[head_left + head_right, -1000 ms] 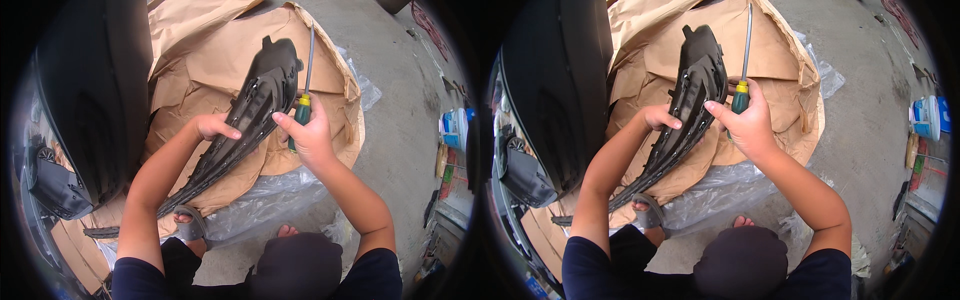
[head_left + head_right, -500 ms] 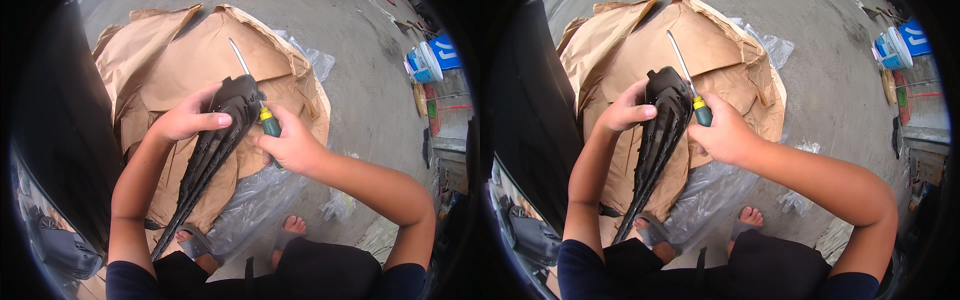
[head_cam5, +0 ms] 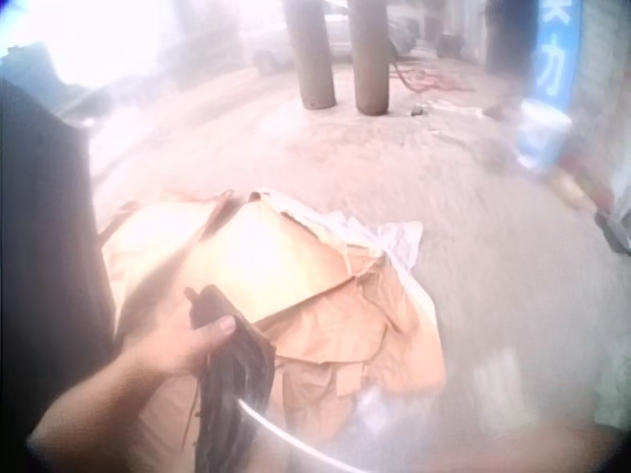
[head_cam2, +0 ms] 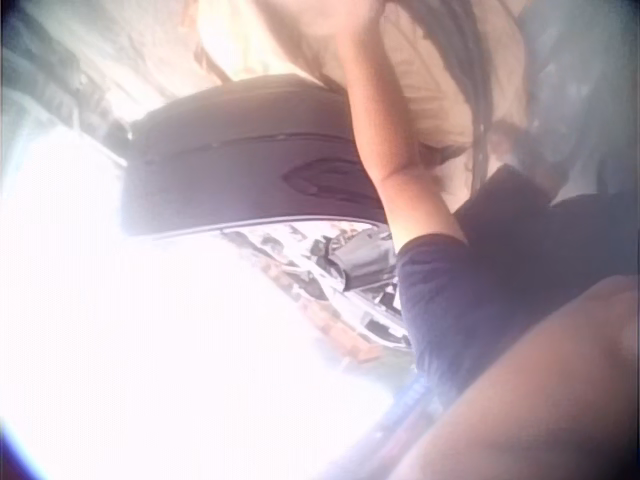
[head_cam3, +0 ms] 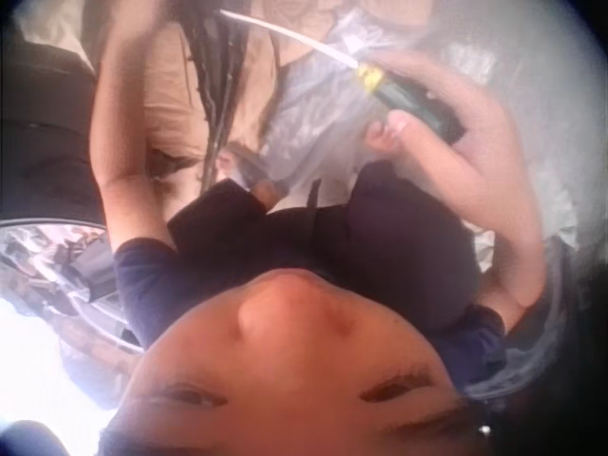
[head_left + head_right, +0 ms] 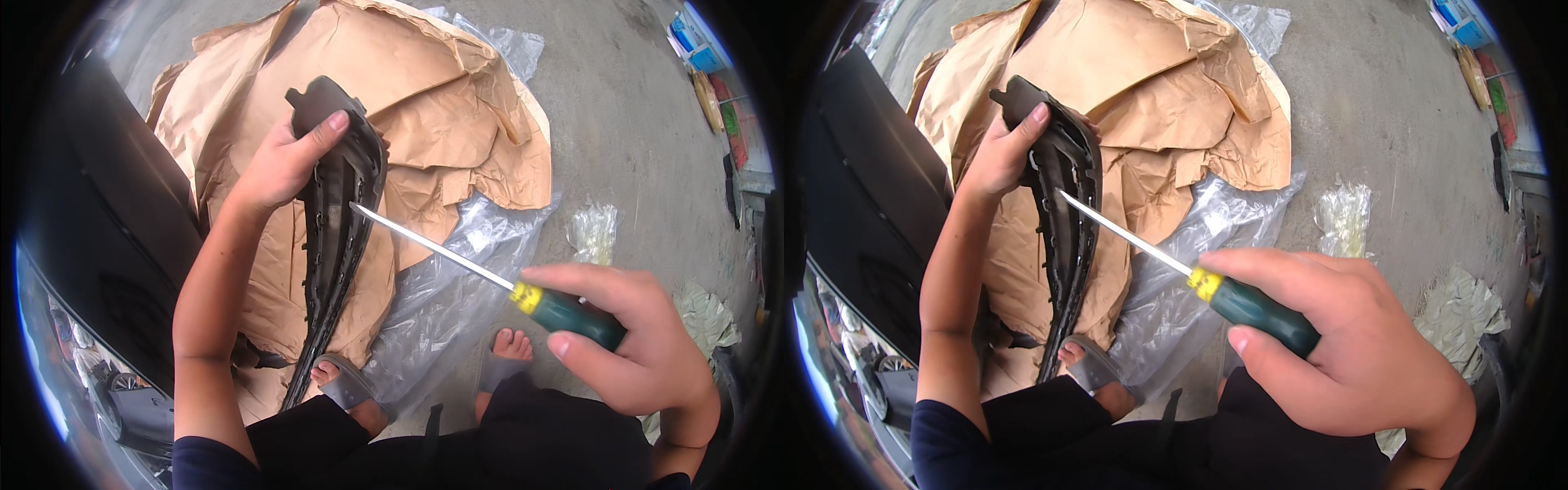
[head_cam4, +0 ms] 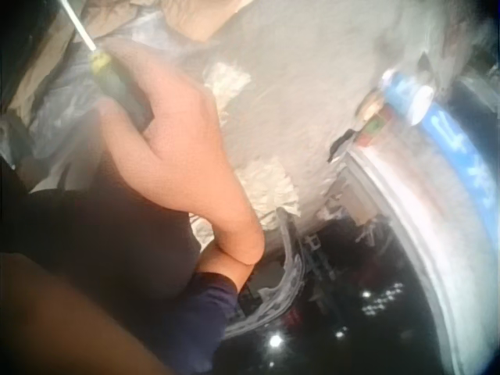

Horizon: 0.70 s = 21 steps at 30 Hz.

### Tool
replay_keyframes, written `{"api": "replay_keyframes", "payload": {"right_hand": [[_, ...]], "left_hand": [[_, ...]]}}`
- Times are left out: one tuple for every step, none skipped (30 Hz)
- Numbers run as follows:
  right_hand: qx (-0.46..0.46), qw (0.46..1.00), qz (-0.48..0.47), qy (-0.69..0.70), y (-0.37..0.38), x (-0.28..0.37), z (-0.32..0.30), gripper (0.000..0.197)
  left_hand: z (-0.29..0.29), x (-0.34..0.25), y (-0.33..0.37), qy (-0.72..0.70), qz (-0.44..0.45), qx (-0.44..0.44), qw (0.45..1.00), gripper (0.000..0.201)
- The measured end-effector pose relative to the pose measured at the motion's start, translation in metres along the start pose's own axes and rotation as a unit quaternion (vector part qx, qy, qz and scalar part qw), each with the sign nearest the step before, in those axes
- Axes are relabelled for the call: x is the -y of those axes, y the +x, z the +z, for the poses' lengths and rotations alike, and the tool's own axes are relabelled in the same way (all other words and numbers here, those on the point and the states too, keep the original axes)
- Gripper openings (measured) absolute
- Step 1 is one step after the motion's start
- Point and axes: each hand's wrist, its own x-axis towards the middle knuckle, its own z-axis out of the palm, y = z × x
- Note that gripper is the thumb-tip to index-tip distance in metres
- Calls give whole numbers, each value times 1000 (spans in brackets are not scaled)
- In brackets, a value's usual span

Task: The person uses a screwdriver to pry and remove a long black plastic trim piece from a car bumper. They repeatedly insert the screwdriver into slots along the trim, lever it out, and inspect the removed piece.

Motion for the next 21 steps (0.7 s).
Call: {"api": "replay_keyframes", "payload": {"right_hand": [[-5,999,-7,-34,1,-2,1,54],[-25,998,-37,-54,3,-3,5,52],[-50,991,-54,-110,4,-4,7,51],[-68,988,-94,-98,6,-6,11,49],[-68,987,-102,-100,5,-5,10,49],[-76,986,-114,-91,5,-5,11,48],[-66,990,-96,-84,5,-4,12,48],[-63,992,-81,-67,5,-5,13,48],[-59,995,-55,-56,5,-4,14,47],[-67,995,-66,-43,5,-5,17,47],[-73,994,-65,-39,4,-4,18,46],[-75,995,-56,-42,3,-4,19,46],[-77,995,-53,-26,1,-4,21,45],[-76,996,-44,-18,0,-3,21,45],[-80,995,-50,-13,1,-4,23,45],[-78,996,-43,-9,0,-3,22,45],[-79,995,-53,-10,1,-4,22,45],[-79,996,-45,-4,2,-3,20,45],[-78,995,-64,-12,3,-3,18,45],[-75,995,-65,-13,5,-2,17,44],[-69,996,-55,-3,6,0,14,44]], "left_hand": [[0,0,0,3,1,-7,1000,39],[0,0,-1,2,2,-14,1000,39],[-1,0,-1,-14,8,12,1000,40],[-1,1,0,24,1,-6,1000,45],[-2,1,0,46,7,-15,999,49],[-3,2,2,67,13,-24,997,54],[-3,4,1,73,12,-26,997,54],[-3,5,0,79,13,-32,996,54],[-3,6,0,85,14,-37,996,55],[-3,7,-1,91,14,-43,995,55],[-2,7,-1,90,9,-50,995,55],[-1,8,-1,85,6,-59,995,51],[0,8,-2,78,4,-68,995,47],[1,8,-2,68,4,-76,995,43],[2,7,-3,80,3,-78,994,41],[3,7,-4,77,4,-87,993,41],[5,6,-5,74,4,-97,993,40],[6,6,-5,71,5,-107,992,40],[7,6,-6,64,10,-112,992,40],[8,6,-6,57,15,-118,991,39],[9,5,-6,49,17,-117,992,39]]}}
